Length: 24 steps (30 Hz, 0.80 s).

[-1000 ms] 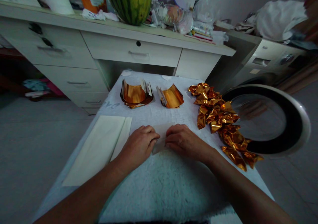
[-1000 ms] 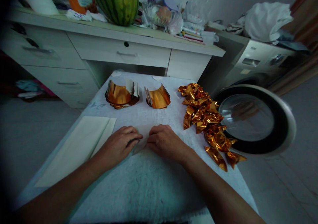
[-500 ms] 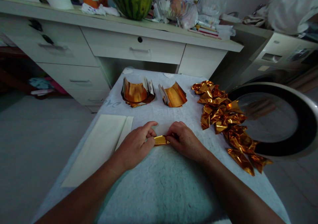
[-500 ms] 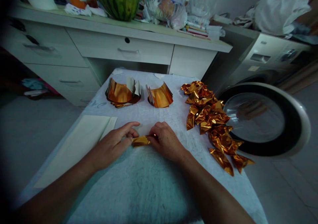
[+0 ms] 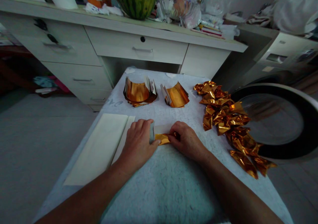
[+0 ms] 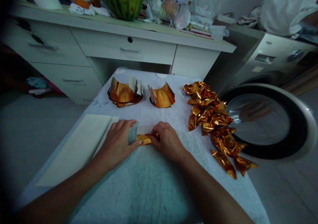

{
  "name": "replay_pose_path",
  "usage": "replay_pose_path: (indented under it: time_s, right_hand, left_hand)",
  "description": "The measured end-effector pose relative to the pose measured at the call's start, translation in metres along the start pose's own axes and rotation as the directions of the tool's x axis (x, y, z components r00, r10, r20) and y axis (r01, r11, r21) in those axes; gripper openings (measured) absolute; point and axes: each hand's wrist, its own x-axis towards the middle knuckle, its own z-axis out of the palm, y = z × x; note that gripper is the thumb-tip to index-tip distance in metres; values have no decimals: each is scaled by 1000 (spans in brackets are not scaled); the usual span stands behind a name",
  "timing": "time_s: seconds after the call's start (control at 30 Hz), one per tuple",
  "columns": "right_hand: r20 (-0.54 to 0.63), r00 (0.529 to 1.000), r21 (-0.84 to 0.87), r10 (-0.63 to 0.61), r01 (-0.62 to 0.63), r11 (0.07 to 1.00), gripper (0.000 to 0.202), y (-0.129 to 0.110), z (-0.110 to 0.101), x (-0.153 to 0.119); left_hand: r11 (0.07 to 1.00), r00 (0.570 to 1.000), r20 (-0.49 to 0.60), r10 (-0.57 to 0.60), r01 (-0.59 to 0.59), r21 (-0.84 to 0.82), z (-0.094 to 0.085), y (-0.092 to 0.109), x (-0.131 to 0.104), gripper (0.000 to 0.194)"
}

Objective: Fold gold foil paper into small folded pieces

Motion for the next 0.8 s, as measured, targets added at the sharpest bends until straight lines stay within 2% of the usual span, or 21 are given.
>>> replay_pose_path:
  time_s: [0.13,0.37,0.63,0.8]
  right_hand:
    - [5,1000,-8,17,-17,1000,12,0,-1,0]
    - [11,1000,-5,17,-16,1000,11,2,0,1]
    - [20,999,-24,30,-30,999,11,1,1,1]
    - [18,999,-24,36,-35,999,11,1,1,1]
  left_hand:
    - [993,999,-21,-46,48,104,-2,2,-1,42]
    - [996,997,28,-67,65,67,-1,7,-2,27]
    - [997,998,41,-45,47,-62,4,7,-1,27]
    - [991,999,35,-7,12,-130,3,6,-1,35]
